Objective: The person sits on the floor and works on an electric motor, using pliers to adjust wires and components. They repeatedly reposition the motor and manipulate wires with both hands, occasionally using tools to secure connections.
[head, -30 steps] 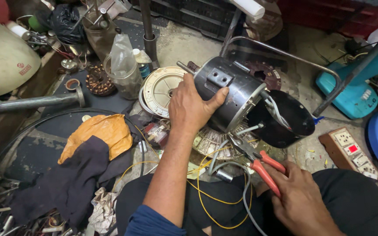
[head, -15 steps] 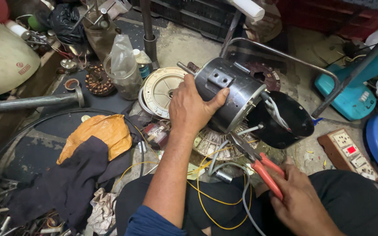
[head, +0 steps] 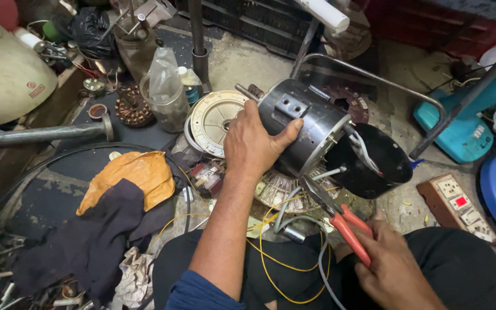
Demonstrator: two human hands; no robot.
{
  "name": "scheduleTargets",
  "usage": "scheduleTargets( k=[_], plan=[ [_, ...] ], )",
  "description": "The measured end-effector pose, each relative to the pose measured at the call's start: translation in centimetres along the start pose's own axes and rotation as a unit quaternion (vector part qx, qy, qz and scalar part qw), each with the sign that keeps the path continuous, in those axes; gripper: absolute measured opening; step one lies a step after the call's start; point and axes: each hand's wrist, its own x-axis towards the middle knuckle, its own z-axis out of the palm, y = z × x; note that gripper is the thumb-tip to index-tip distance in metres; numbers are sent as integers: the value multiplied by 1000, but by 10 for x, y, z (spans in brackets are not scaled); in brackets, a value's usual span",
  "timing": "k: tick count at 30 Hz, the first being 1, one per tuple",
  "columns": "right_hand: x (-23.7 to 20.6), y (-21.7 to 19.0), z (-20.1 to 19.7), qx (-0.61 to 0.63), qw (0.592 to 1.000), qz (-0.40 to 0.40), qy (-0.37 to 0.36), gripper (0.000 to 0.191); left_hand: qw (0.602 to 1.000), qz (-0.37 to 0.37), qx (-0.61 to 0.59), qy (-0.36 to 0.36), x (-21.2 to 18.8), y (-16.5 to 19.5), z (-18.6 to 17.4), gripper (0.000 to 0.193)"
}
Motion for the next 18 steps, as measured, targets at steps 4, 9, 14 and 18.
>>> scheduleTargets(
  k=[4, 9, 14, 18],
  plan=[
    [8, 11, -2, 329, 922, 116, -170, 69, 1000, 0, 5, -2, 0, 1, -2, 91],
    [2, 10, 12, 25, 987, -149, 50, 81, 1000, 0, 4, 1, 1, 0, -4, 91],
    [4, 20, 3, 472, 808, 244, -254, 79, 1000, -3, 8, -5, 2, 1, -4, 91],
    [4, 24, 14, 98, 992, -28, -69, 64, 1000, -5, 6, -8, 1, 2, -5, 90]
  ],
)
